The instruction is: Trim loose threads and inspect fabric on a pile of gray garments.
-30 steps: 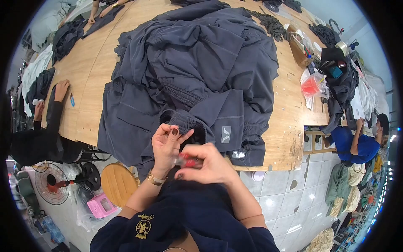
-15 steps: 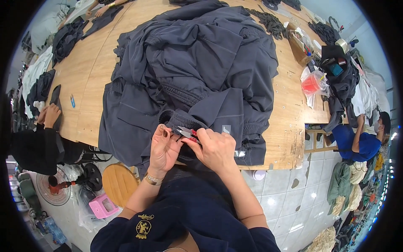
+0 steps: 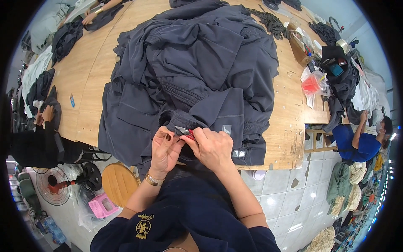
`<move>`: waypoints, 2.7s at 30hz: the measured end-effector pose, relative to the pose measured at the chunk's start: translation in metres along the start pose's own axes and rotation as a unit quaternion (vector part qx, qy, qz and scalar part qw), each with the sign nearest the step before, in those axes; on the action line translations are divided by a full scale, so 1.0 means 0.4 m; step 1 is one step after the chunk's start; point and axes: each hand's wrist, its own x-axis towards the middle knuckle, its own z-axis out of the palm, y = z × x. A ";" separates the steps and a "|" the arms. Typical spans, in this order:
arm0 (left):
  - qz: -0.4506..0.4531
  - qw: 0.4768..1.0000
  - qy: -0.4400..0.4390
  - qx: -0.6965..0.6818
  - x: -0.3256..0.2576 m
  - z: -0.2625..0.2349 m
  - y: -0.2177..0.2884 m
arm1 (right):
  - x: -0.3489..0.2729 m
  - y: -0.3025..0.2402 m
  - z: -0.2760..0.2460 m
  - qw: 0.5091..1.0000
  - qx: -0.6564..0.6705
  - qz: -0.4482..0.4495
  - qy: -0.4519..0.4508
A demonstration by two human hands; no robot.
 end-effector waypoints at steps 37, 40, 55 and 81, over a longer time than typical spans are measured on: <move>0.117 0.966 0.048 0.226 -0.012 -0.007 -0.045 | 0.017 -0.011 -0.055 0.996 0.032 0.021 -0.079; 0.119 0.960 0.043 0.249 -0.015 -0.013 -0.042 | 0.023 -0.014 -0.055 0.996 0.024 0.019 -0.079; 0.112 0.979 0.040 0.168 -0.011 -0.009 -0.041 | 0.020 -0.018 -0.059 0.997 0.015 0.018 -0.068; 0.090 0.989 0.058 0.098 0.000 0.036 -0.024 | 0.014 -0.011 -0.049 0.989 0.098 0.101 -0.036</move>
